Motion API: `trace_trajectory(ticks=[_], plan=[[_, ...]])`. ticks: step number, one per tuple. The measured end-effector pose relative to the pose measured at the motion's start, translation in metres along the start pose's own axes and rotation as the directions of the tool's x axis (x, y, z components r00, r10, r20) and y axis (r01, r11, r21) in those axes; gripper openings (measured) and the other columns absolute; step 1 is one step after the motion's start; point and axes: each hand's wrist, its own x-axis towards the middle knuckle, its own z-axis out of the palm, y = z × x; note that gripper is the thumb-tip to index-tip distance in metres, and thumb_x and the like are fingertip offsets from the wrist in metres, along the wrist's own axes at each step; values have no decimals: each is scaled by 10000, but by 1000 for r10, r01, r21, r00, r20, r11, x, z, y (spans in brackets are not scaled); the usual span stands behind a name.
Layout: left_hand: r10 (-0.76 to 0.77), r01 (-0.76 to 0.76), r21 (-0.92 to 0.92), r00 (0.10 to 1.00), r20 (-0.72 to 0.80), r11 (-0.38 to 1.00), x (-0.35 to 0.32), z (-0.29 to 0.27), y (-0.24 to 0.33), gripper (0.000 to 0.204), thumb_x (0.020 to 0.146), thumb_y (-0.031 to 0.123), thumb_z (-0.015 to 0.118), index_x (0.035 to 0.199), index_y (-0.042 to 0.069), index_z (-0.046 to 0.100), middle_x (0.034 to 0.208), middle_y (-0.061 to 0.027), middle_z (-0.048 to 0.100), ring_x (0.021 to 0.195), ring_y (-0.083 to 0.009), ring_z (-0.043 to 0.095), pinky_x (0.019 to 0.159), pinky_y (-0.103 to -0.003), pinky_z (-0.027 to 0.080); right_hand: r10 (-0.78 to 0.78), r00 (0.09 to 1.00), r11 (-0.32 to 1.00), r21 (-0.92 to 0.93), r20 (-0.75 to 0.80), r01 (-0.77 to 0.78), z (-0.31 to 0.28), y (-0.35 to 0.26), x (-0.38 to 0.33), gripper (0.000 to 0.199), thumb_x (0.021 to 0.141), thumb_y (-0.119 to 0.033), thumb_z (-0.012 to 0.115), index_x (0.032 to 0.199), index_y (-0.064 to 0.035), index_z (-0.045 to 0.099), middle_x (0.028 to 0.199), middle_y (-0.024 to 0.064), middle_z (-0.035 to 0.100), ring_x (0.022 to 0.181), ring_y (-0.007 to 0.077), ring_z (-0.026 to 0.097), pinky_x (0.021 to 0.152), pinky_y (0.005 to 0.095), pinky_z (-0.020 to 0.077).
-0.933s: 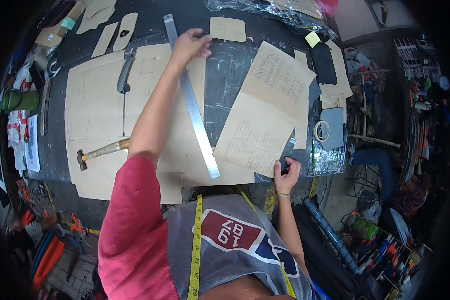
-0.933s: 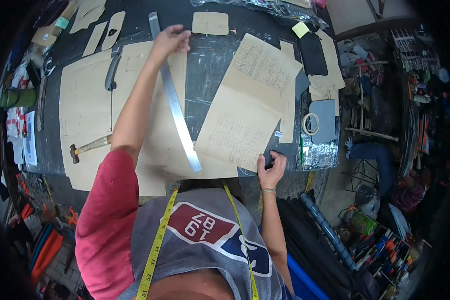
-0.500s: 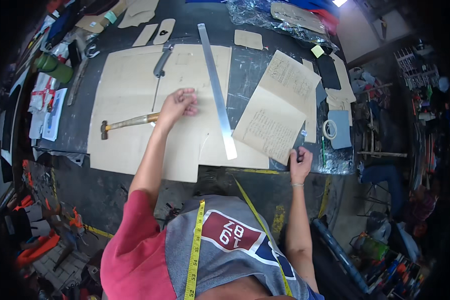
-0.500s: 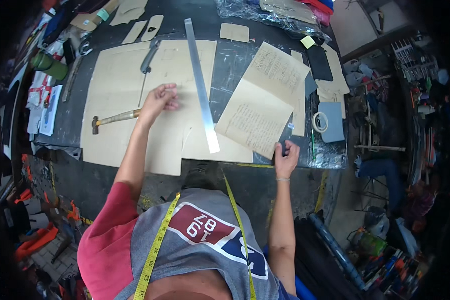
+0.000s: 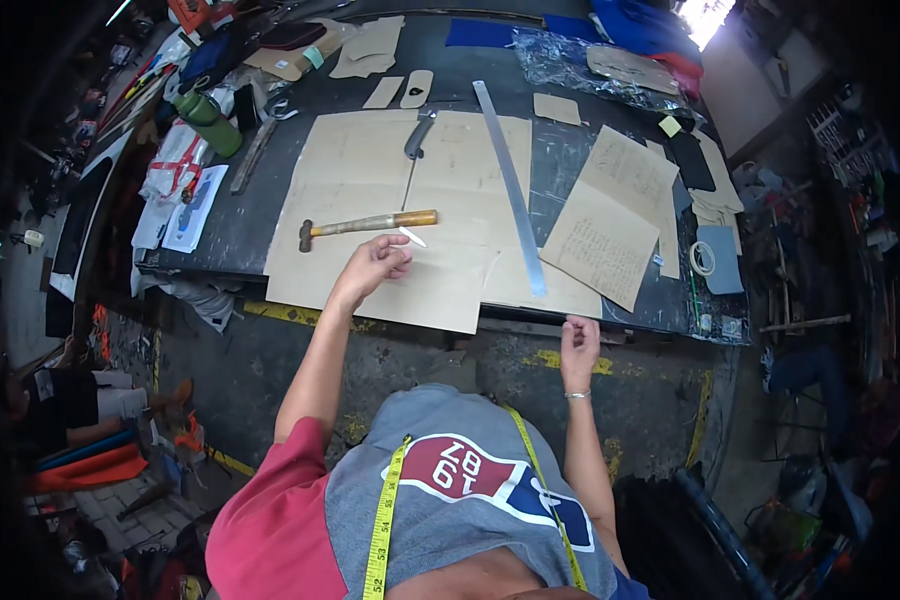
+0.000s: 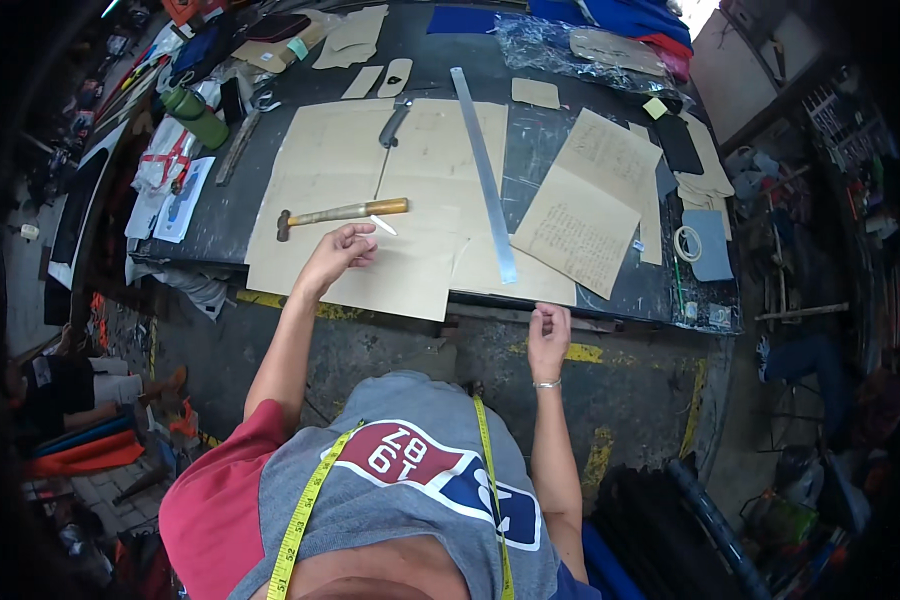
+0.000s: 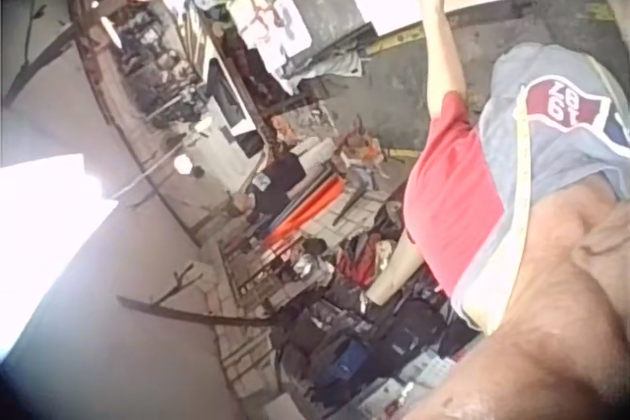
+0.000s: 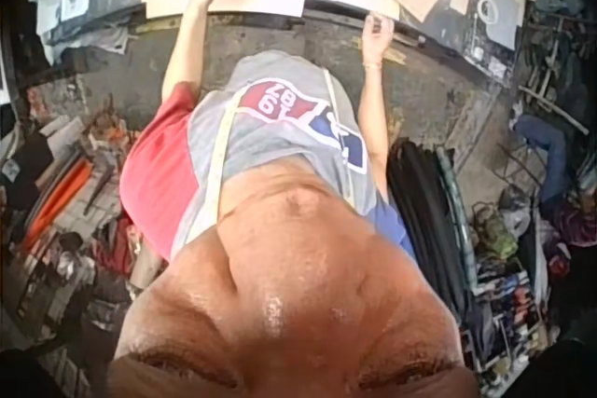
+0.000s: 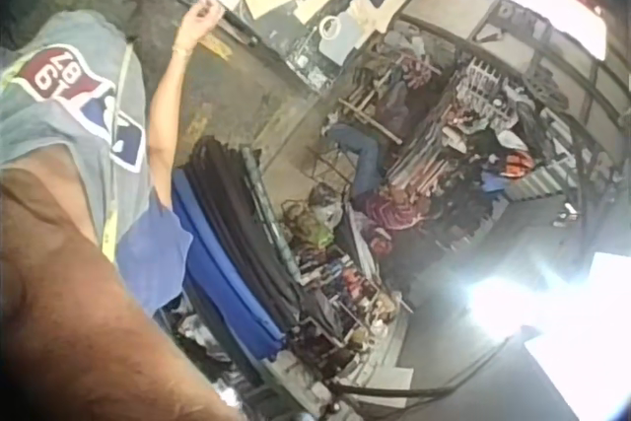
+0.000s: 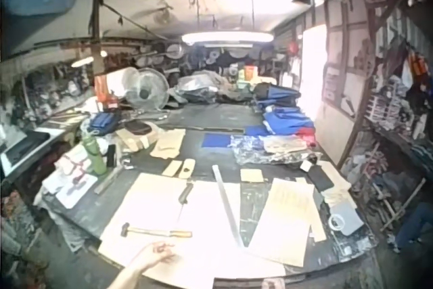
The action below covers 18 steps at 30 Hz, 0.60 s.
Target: The recorder measures and marks cardboard patterns on a workbench for garment or bag manufacturing.
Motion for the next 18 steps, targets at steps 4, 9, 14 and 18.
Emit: trace_trajectory(ticks=[4, 9, 14, 18], plan=[[-18, 16, 35, 999, 44, 999, 16, -12, 8, 402, 985, 185, 618, 1335, 1, 546, 1044, -42, 669, 932, -111, 638, 842, -260, 523, -116, 992, 992, -48, 58, 119, 40, -31, 1, 83, 889, -8, 640, 972, -5, 640, 974, 114, 611, 850, 227, 624, 783, 320, 512], [22, -27, 40, 990, 136, 999, 63, -39, 9, 406, 956, 207, 667, 1295, 1, 582, 1054, -55, 670, 925, -126, 649, 830, -265, 532, -291, 954, 933, -200, 64, 298, 95, -68, 24, 262, 865, -22, 654, 1124, -14, 612, 1153, 184, 589, 1128, 358, 567, 982, 414, 462], [97, -130, 227, 984, 148, 965, 109, -98, 2, 373, 948, 185, 661, 1278, 19, 610, 973, -32, 681, 855, -98, 627, 781, -249, 504, -245, 966, 872, -454, -85, 182, 151, -58, 38, 405, 867, -98, 679, 1250, -31, 566, 1277, 183, 562, 1259, 374, 490, 1076, 454, 377], [203, -189, 439, 979, 15, 878, 138, -129, -7, 314, 933, 148, 664, 1217, 15, 649, 851, -56, 688, 782, -116, 630, 739, -274, 512, -202, 976, 726, -681, -83, 92, 164, -75, 40, 417, 873, -179, 685, 1252, -49, 572, 1321, 179, 545, 1290, 377, 473, 1100, 476, 342]])
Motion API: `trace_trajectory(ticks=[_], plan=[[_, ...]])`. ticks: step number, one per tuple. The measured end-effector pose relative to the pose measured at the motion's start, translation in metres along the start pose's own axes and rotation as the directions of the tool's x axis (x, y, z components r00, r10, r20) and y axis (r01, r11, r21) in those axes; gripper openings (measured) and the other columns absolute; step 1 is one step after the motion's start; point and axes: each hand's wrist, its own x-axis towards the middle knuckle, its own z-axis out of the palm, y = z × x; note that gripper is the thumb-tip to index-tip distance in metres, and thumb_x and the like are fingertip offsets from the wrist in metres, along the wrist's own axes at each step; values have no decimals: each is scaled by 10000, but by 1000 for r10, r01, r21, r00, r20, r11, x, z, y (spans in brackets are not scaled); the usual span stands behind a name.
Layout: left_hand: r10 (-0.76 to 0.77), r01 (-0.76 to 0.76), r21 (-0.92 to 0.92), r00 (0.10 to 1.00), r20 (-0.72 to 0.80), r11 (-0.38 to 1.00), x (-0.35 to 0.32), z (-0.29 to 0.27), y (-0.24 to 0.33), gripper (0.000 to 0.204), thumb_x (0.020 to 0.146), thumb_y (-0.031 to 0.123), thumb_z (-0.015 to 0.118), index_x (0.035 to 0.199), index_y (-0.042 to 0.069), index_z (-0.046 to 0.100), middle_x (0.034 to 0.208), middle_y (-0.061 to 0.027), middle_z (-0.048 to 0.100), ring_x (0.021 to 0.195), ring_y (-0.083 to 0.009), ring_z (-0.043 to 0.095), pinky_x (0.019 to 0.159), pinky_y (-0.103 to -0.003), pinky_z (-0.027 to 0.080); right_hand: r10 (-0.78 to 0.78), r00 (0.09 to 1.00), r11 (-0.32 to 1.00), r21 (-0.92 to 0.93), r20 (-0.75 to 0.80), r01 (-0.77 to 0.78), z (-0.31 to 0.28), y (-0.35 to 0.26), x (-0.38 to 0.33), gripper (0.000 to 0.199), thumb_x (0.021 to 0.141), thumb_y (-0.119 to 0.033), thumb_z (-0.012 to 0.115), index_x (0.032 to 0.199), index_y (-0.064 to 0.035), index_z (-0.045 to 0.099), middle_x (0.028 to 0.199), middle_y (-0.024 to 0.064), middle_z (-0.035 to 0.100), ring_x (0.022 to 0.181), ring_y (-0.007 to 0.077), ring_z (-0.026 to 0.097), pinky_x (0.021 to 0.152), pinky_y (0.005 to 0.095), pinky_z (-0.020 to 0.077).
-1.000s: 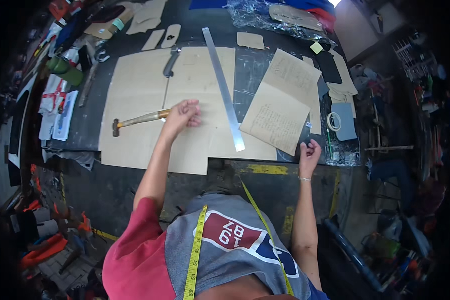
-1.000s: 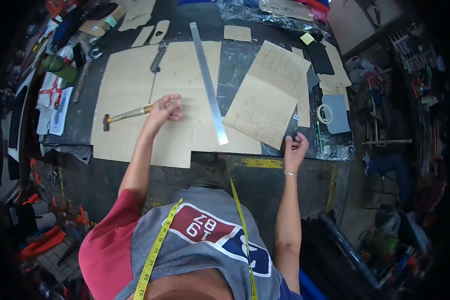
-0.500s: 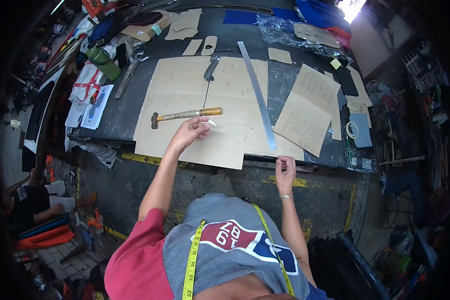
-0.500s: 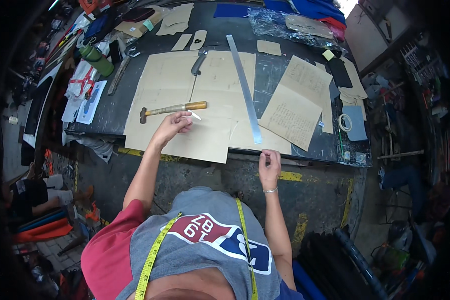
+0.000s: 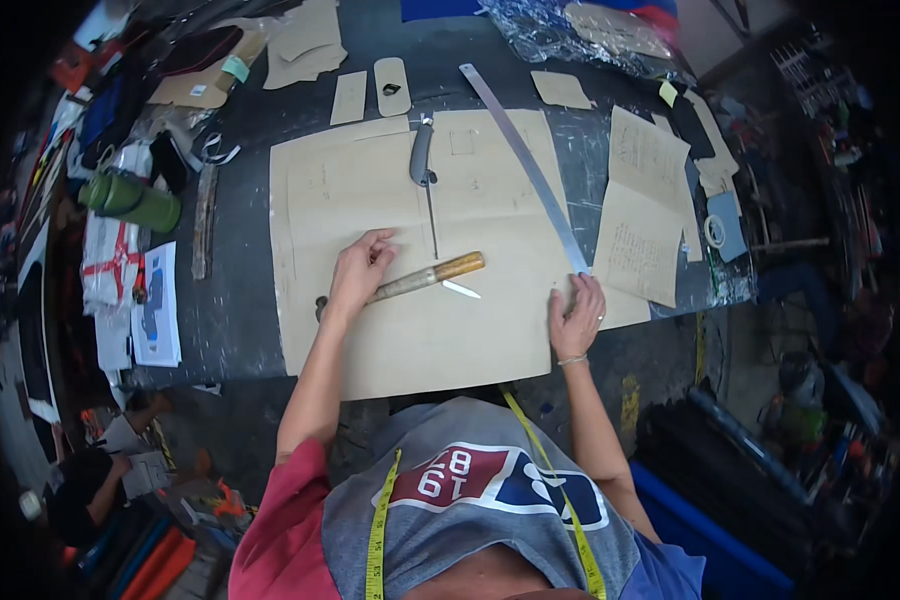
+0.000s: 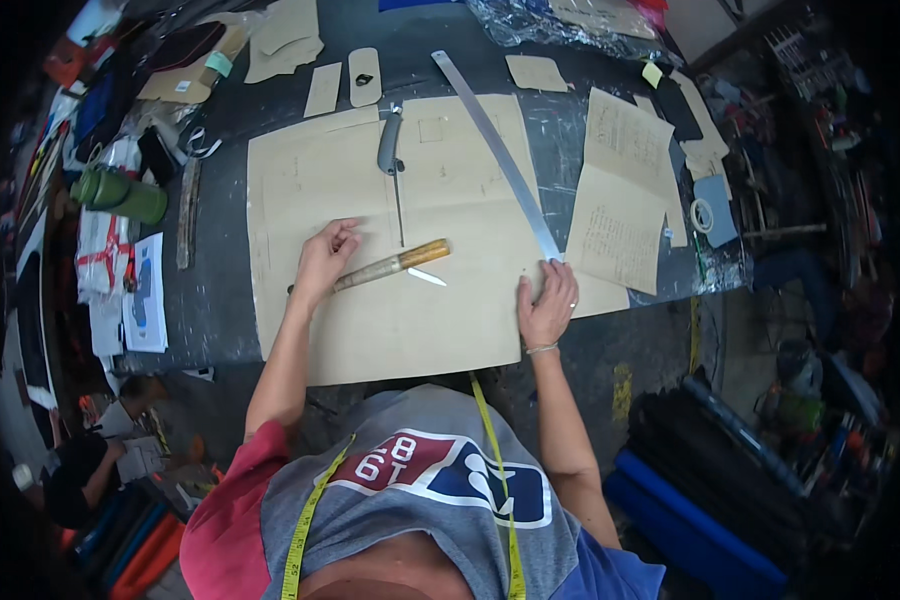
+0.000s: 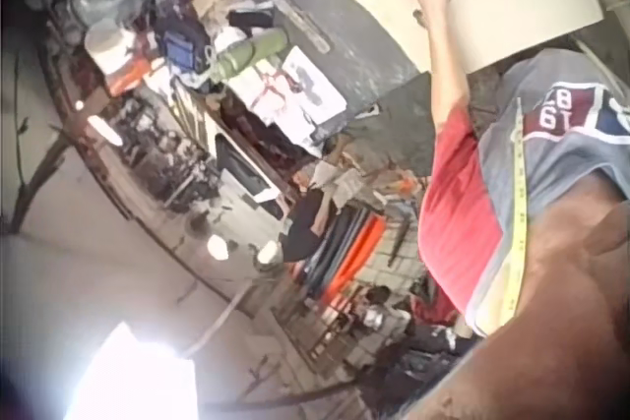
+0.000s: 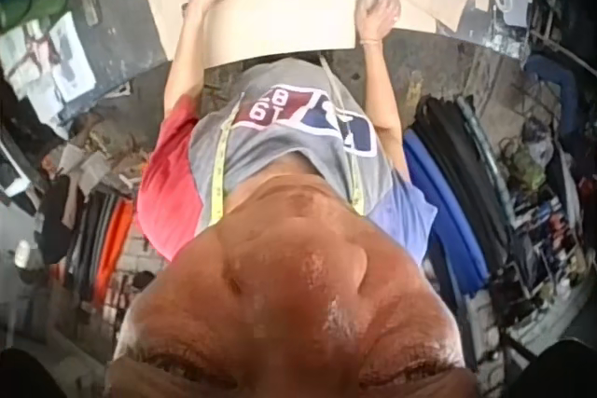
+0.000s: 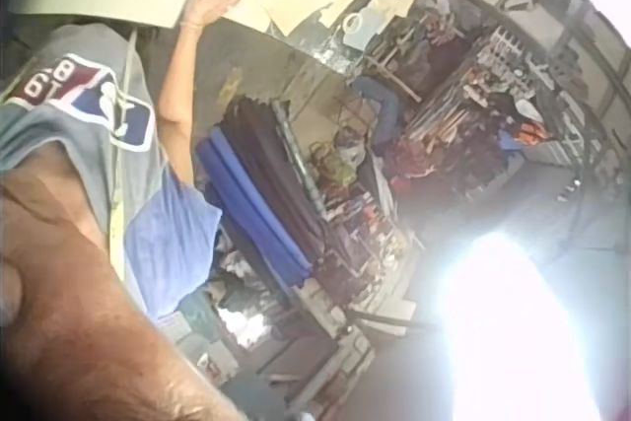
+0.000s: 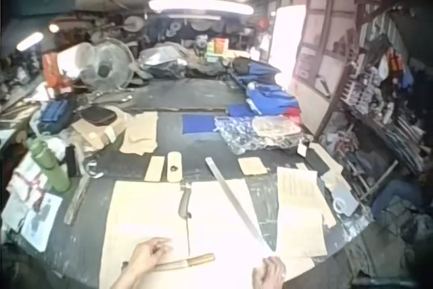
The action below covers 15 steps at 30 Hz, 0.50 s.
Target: The recorder measures and marks cardboard patterns on a workbench for garment or bag manufacturing.
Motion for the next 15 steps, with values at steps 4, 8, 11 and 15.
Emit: trace_trajectory(ticks=[4, 8, 11, 15], plan=[[-15, 16, -29, 1000, 19, 999, 20, -1, -19, 289, 933, 137, 660, 1195, 14, 661, 879, -69, 706, 786, -125, 643, 737, -275, 515, 14, 1000, 999, -33, 25, -13, 4, -3, 4, 428, 862, -222, 700, 1238, -56, 580, 1336, 172, 540, 1303, 376, 467, 1098, 477, 341], [62, -62, 2, 997, -35, 998, 31, 3, -33, 268, 925, 149, 668, 1165, 30, 676, 882, -100, 715, 763, -162, 656, 730, -295, 523, 10, 999, 999, -44, 51, -8, 5, -9, 6, 443, 850, -231, 711, 1236, -58, 582, 1333, 172, 540, 1303, 374, 467, 1097, 477, 344], [58, -58, 44, 998, 2, 997, 39, 3, -34, 272, 914, 166, 683, 1160, 48, 680, 869, -103, 711, 753, -181, 657, 724, -309, 524, 14, 998, 999, -46, 63, -11, 5, -9, 4, 463, 837, -276, 728, 1222, -56, 593, 1318, 173, 549, 1296, 387, 467, 1098, 492, 345], [29, -35, 83, 997, 70, 996, 44, -4, -34, 279, 904, 199, 698, 1154, 76, 678, 852, -78, 707, 758, -182, 657, 724, -321, 524, 15, 998, 999, -33, 59, -13, 6, -12, 4, 462, 829, -260, 731, 1223, -61, 594, 1308, 168, 556, 1295, 393, 467, 1098, 493, 348]])
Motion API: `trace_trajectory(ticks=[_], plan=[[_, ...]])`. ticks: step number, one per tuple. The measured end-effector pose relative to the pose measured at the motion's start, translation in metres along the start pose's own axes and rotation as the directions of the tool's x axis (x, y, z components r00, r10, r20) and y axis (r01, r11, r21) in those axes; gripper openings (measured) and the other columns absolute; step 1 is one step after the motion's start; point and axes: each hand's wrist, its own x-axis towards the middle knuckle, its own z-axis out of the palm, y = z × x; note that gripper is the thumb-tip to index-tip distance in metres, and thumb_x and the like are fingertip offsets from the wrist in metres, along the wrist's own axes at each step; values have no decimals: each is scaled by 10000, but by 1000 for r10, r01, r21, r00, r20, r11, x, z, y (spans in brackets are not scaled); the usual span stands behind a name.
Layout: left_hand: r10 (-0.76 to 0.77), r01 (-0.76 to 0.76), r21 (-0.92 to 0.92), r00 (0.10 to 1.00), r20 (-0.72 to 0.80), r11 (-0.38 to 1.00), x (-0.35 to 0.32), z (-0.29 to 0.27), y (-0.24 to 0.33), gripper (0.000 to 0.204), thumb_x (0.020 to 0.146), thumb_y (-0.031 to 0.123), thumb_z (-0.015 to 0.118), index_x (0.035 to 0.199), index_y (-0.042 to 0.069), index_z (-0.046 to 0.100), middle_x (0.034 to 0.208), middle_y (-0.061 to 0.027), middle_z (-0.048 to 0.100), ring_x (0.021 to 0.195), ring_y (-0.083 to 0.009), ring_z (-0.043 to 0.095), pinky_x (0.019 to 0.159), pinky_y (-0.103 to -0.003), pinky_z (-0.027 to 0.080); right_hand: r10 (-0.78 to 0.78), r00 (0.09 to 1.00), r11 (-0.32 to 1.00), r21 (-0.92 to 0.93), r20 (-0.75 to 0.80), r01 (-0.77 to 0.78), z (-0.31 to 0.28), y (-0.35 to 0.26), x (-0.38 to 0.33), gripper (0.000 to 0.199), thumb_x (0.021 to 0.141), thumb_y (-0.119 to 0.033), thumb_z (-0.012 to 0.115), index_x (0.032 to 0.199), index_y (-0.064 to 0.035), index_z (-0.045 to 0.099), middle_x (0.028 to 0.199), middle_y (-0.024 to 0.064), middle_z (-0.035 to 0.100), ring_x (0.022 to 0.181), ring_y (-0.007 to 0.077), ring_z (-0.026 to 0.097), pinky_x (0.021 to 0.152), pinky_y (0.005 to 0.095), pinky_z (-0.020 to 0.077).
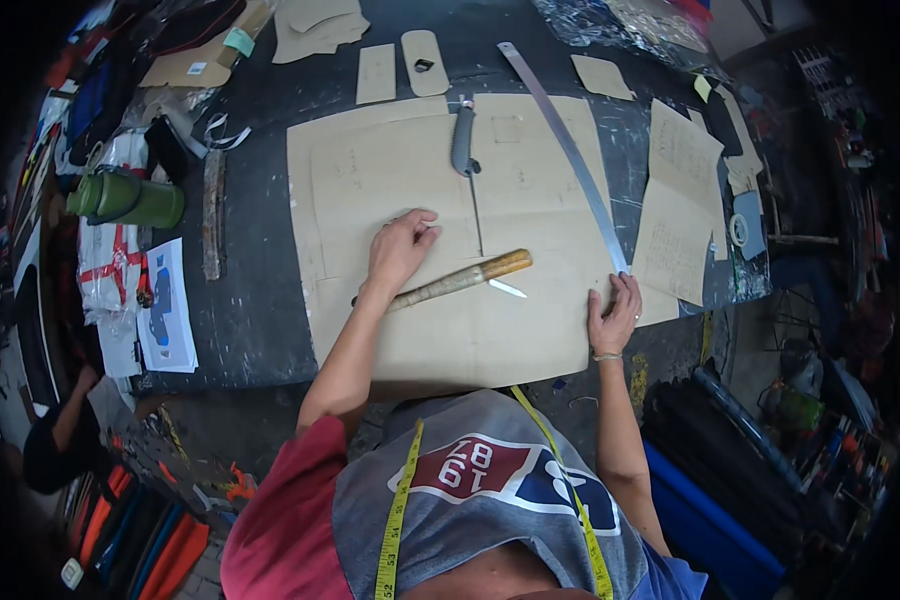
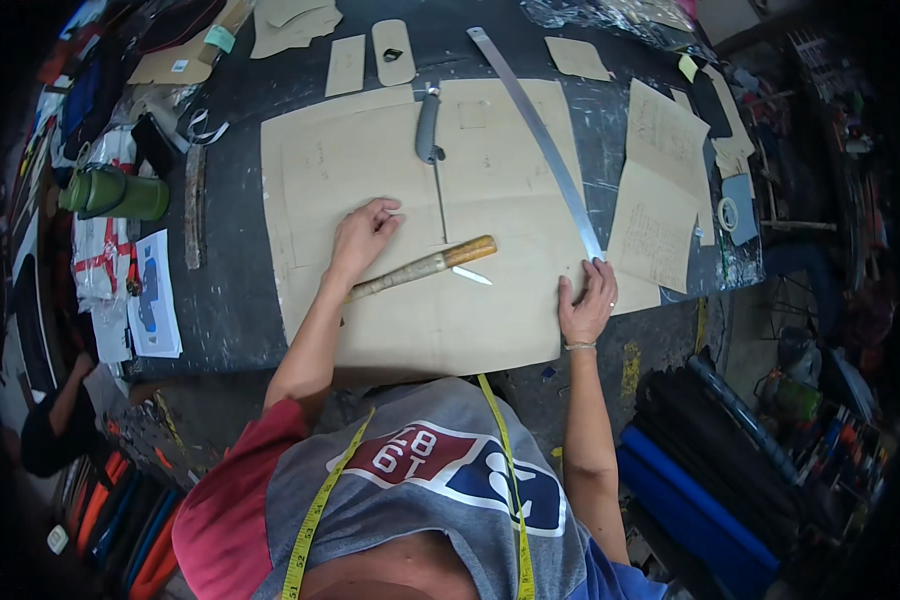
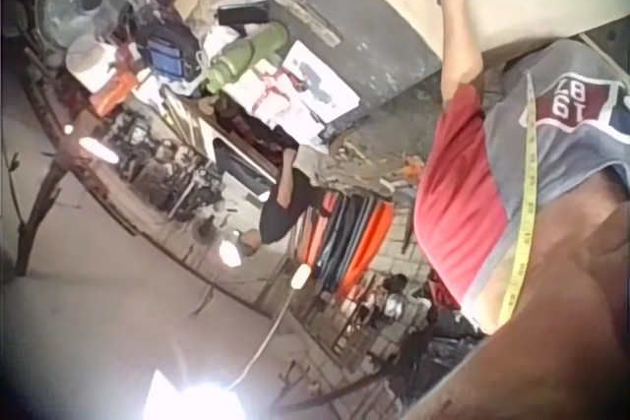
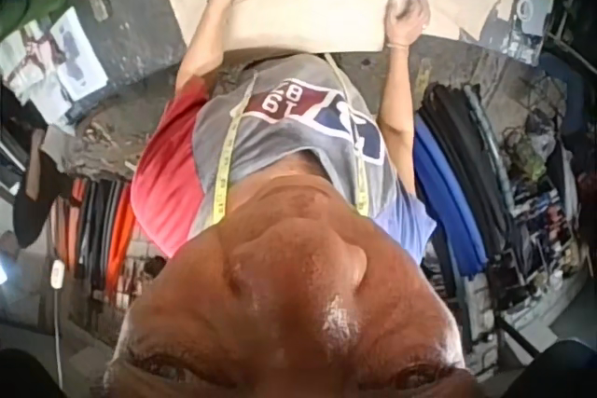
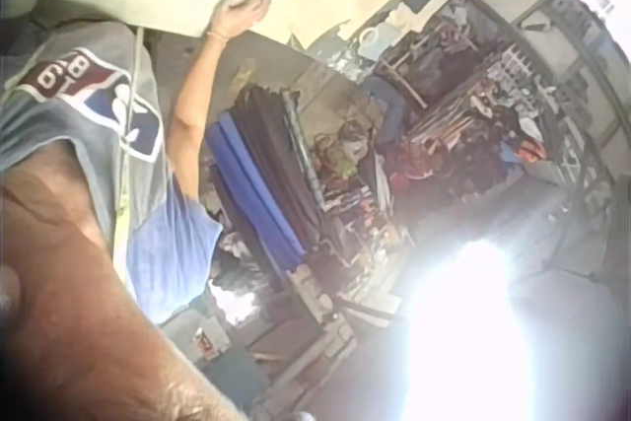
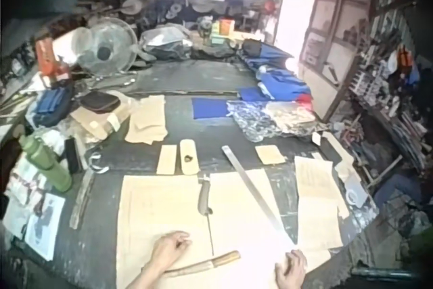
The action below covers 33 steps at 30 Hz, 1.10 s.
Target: The recorder measures and marks cardboard patterns on a workbench for garment or bag manufacturing.
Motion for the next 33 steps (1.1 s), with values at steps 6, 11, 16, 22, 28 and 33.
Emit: trace_trajectory(ticks=[6, 11, 16, 22, 28, 33], plan=[[-18, 18, 3, 998, 66, 1000, 4, -3, 2, 283, 898, 229, 706, 1148, 101, 672, 856, -61, 713, 766, -191, 660, 746, -335, 525, 13, 999, 1000, -17, 40, -13, -3, 6, -3, 457, 844, -213, 719, 1253, -62, 582, 1352, 165, 531, 1328, 372, 436, 1108, 471, 336], [-2, 2, -2, 999, 49, 1000, 2, -2, 0, 283, 897, 229, 706, 1147, 101, 673, 869, -68, 719, 781, -203, 671, 756, -339, 528, 10, 998, 1000, -26, 56, -9, -2, 4, -1, 488, 834, -230, 727, 1261, -53, 571, 1348, 175, 519, 1310, 373, 441, 1106, 476, 335], [12, -12, -4, 998, 59, 1000, 2, -5, -2, 285, 897, 235, 707, 1146, 101, 674, 875, -73, 721, 790, -209, 675, 762, -345, 531, 21, 998, 998, -52, 64, -17, -3, -1, 2, 522, 816, -272, 749, 1250, -51, 562, 1344, 183, 512, 1305, 373, 440, 1105, 480, 333], [11, -12, 10, 997, 74, 1000, 5, -3, 0, 282, 897, 239, 704, 1143, 105, 679, 871, -74, 721, 773, -214, 675, 758, -348, 531, 45, 996, 998, -47, 71, -42, -4, 0, -1, 576, 796, -334, 779, 1250, -60, 555, 1342, 180, 509, 1304, 399, 434, 1100, 503, 328], [-27, 22, 49, 995, 94, 999, 4, -6, 2, 262, 899, 260, 689, 1125, 127, 678, 885, -76, 729, 815, -242, 694, 755, -371, 528, 53, 997, 997, -60, 51, -50, -2, -4, 3, 584, 784, -324, 778, 1252, -55, 556, 1342, 185, 513, 1308, 391, 436, 1095, 498, 341], [-67, 63, 41, 992, 107, 997, 7, -6, 6, 268, 908, 263, 687, 1139, 129, 669, 847, -74, 718, 765, -241, 680, 733, -364, 520, 84, 994, 995, -52, 69, -81, -5, -4, 3, 595, 781, -367, 777, 1250, -68, 565, 1341, 162, 519, 1331, 381, 421, 1113, 490, 326]])
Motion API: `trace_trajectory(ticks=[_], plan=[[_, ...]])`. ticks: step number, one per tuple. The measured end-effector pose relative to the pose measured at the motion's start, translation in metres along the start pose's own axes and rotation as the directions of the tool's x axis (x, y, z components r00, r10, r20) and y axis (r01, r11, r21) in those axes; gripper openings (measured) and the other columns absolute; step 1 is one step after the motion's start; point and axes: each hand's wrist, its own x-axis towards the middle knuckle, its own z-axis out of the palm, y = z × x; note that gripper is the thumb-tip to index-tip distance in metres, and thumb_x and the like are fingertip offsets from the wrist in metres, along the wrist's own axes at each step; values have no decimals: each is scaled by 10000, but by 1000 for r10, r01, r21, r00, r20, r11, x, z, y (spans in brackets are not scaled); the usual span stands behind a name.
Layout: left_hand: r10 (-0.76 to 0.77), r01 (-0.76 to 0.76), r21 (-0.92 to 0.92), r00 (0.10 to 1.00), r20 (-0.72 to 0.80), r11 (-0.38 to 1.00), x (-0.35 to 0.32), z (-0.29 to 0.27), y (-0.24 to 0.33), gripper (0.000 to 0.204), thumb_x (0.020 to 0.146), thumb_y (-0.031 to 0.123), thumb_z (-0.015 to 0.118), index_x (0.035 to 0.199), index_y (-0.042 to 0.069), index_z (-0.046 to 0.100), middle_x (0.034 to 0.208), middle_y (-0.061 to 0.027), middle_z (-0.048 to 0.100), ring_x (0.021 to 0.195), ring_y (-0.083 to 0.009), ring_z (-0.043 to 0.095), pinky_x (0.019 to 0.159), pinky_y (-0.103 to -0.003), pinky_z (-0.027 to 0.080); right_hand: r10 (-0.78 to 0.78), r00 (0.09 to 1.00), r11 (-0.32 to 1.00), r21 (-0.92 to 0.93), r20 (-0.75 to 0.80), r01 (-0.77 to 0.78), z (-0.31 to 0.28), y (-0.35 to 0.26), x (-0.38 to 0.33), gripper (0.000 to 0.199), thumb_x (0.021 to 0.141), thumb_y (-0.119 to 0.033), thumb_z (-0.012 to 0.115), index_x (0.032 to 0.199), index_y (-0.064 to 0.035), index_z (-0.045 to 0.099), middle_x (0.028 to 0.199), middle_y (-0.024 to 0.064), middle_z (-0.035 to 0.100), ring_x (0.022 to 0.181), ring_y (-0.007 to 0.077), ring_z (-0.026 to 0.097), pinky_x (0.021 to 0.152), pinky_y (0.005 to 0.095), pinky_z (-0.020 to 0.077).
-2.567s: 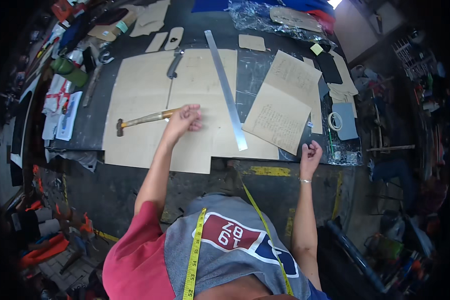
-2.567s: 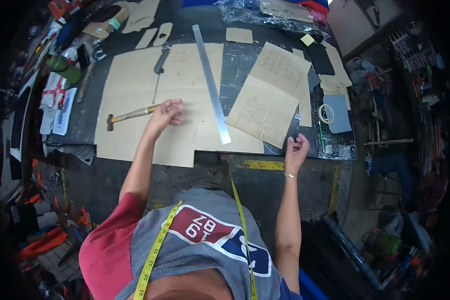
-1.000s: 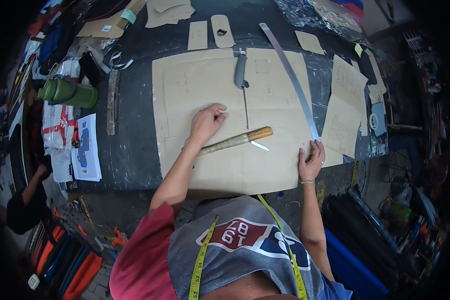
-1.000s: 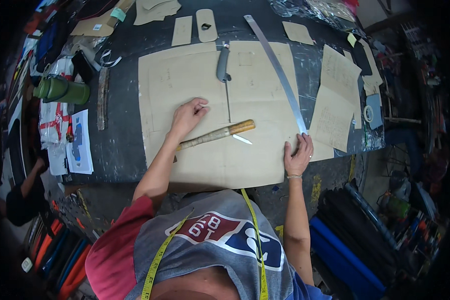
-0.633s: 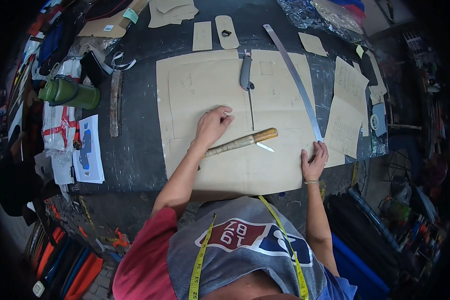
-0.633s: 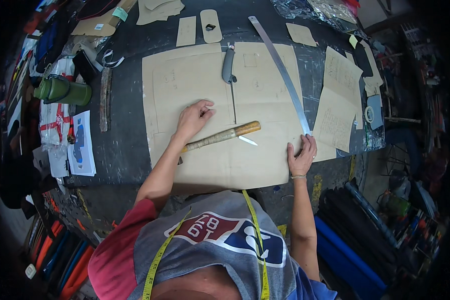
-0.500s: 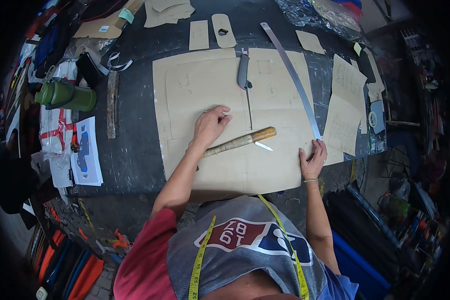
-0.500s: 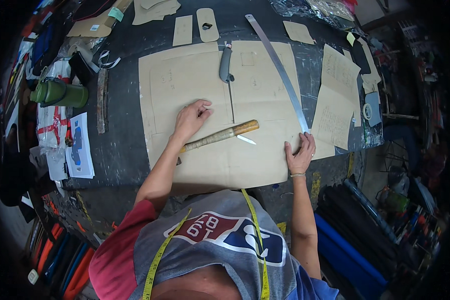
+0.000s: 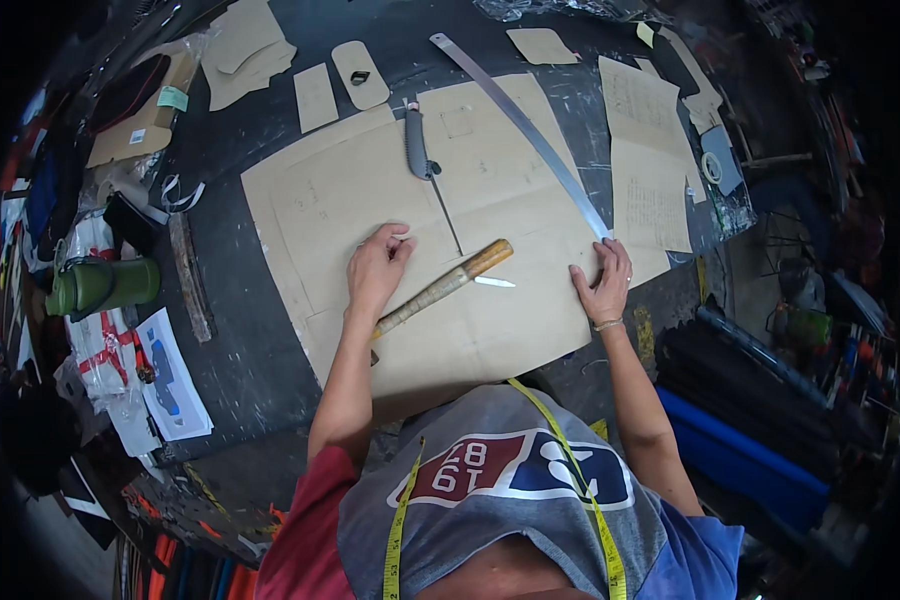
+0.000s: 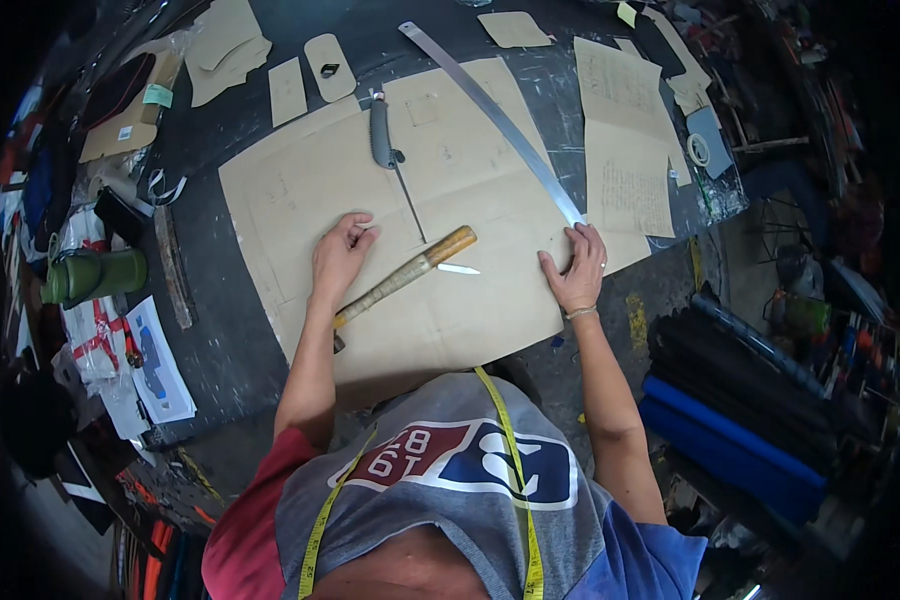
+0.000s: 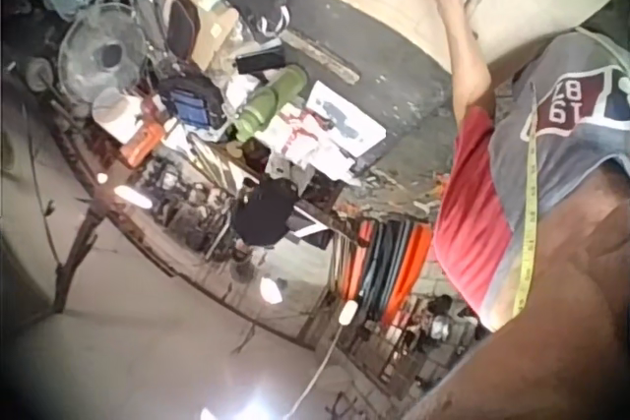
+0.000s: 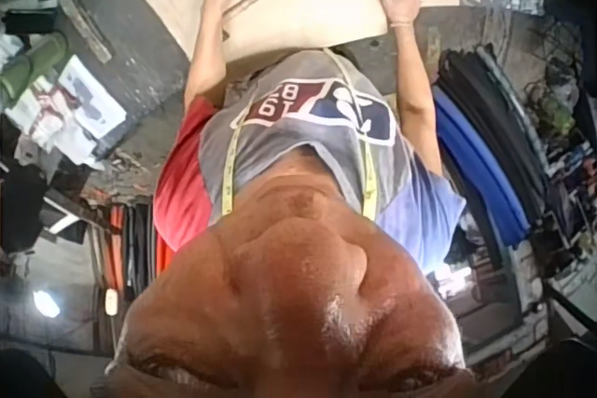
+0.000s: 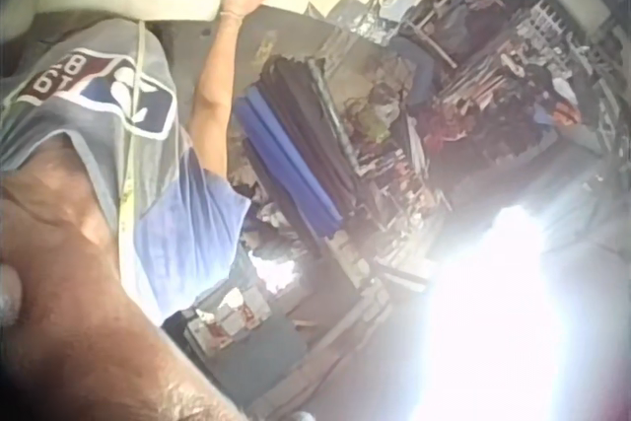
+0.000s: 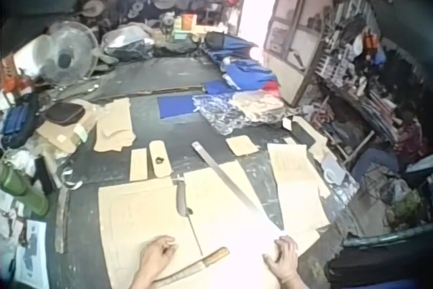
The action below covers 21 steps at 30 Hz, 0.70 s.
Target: The recorder measures and marks cardboard patterns on a workbench for garment or bag manufacturing.
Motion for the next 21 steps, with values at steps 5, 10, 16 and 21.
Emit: trace_trajectory(ticks=[5, 10, 16, 21], plan=[[7, -7, -4, 1000, -2, 1000, -1, 1, 3, 271, 907, 262, 687, 1141, 127, 667, 832, -68, 713, 767, -233, 680, 739, -361, 520, 0, 1000, 1000, -1, -2, 0, 1, 1, 0, 596, 778, -371, 781, 1249, -72, 570, 1344, 154, 523, 1339, 375, 416, 1114, 492, 325], [14, -14, 29, 1000, -4, 999, -1, 0, 0, 270, 907, 263, 686, 1141, 130, 665, 828, -65, 712, 767, -228, 678, 744, -364, 520, 8, 1000, 1000, -2, -5, -8, 1, -1, -1, 593, 774, -369, 784, 1244, -74, 573, 1345, 154, 525, 1341, 374, 416, 1113, 493, 325], [-1, 1, 49, 1000, 4, 999, 0, 0, 2, 266, 907, 270, 684, 1134, 134, 664, 828, -58, 709, 768, -228, 677, 739, -368, 518, 8, 1000, 1000, -17, -9, -8, 1, -2, 0, 588, 773, -365, 785, 1240, -76, 575, 1339, 155, 525, 1337, 374, 420, 1109, 490, 331], [3, -4, 59, 1000, 4, 998, 1, -1, 2, 266, 906, 272, 684, 1133, 133, 663, 822, -51, 710, 762, -226, 677, 732, -367, 518, 10, 1000, 1000, -17, -5, -10, 1, -2, 0, 587, 776, -355, 782, 1248, -76, 570, 1351, 156, 519, 1337, 375, 420, 1110, 489, 329]])
